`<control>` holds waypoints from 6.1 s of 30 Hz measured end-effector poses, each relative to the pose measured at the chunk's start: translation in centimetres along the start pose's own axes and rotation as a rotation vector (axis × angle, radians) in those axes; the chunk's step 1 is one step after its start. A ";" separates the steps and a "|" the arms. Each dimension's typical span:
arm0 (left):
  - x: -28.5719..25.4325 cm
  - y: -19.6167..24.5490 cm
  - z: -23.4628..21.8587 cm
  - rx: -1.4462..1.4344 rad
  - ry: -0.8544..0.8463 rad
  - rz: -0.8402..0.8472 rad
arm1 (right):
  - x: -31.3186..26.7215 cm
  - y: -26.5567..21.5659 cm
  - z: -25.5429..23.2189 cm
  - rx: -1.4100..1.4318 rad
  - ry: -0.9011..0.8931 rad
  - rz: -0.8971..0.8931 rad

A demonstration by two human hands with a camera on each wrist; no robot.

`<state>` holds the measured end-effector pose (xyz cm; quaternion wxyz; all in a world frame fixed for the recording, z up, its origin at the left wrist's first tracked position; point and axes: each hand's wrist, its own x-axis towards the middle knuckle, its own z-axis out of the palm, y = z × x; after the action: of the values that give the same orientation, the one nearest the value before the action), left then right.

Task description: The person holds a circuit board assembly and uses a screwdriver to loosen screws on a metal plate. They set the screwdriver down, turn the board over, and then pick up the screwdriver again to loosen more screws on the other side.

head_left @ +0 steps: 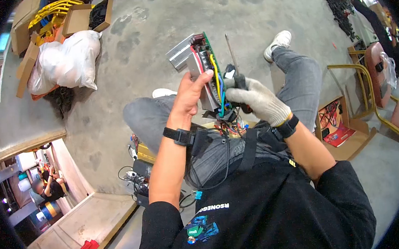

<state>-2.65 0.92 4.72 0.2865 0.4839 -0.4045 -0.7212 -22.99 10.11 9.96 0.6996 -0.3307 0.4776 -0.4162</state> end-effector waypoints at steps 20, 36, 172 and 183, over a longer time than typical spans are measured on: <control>-2.2 -1.8 0.4 -0.346 -0.186 0.015 | -2.2 1.9 1.6 -0.295 0.039 -0.094; -2.8 -2.3 1.6 -0.442 -0.156 0.046 | -2.4 0.1 2.4 -0.350 0.092 0.065; 0.5 1.2 -5.6 -0.196 -0.013 0.071 | 3.0 -2.7 -9.8 -0.260 0.291 -0.055; 2.3 -0.5 -9.4 -0.275 0.072 -0.135 | 9.5 6.7 -16.3 -0.525 0.341 0.277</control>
<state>5.23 -3.59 1.30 0.3153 0.4918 -0.2578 -0.7696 -34.69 3.45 -4.85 0.5503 -0.3573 0.7189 -0.2294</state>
